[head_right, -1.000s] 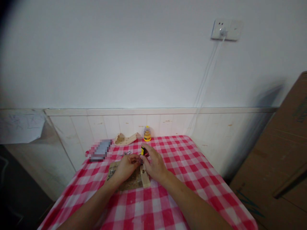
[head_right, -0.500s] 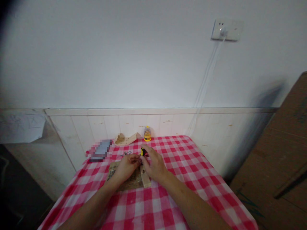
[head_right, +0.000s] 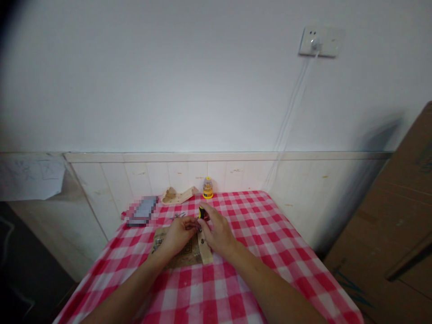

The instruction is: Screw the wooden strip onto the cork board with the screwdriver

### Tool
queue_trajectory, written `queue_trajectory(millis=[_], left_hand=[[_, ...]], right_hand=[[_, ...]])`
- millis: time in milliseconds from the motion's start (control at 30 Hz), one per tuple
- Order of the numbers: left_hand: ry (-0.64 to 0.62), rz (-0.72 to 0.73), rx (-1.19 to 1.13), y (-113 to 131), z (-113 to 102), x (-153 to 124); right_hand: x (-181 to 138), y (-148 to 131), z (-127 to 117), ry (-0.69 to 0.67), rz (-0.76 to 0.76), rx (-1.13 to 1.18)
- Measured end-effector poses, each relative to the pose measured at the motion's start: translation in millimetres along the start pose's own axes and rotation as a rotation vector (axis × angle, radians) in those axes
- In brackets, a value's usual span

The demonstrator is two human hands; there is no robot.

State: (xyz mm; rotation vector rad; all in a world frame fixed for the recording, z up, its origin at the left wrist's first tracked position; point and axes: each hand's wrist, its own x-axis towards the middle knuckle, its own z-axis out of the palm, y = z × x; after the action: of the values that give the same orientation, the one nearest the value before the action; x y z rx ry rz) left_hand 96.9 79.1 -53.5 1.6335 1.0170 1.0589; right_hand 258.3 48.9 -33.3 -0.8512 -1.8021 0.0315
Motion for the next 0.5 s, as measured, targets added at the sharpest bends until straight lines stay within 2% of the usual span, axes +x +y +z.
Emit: queue_trajectory(millis=[500], left_hand=[[-0.002, 0.003, 0.025, 4.5, -1.4, -1.5]], right_hand=[[2.9, 0.6, 0.3, 0.014, -0.029, -0.002]])
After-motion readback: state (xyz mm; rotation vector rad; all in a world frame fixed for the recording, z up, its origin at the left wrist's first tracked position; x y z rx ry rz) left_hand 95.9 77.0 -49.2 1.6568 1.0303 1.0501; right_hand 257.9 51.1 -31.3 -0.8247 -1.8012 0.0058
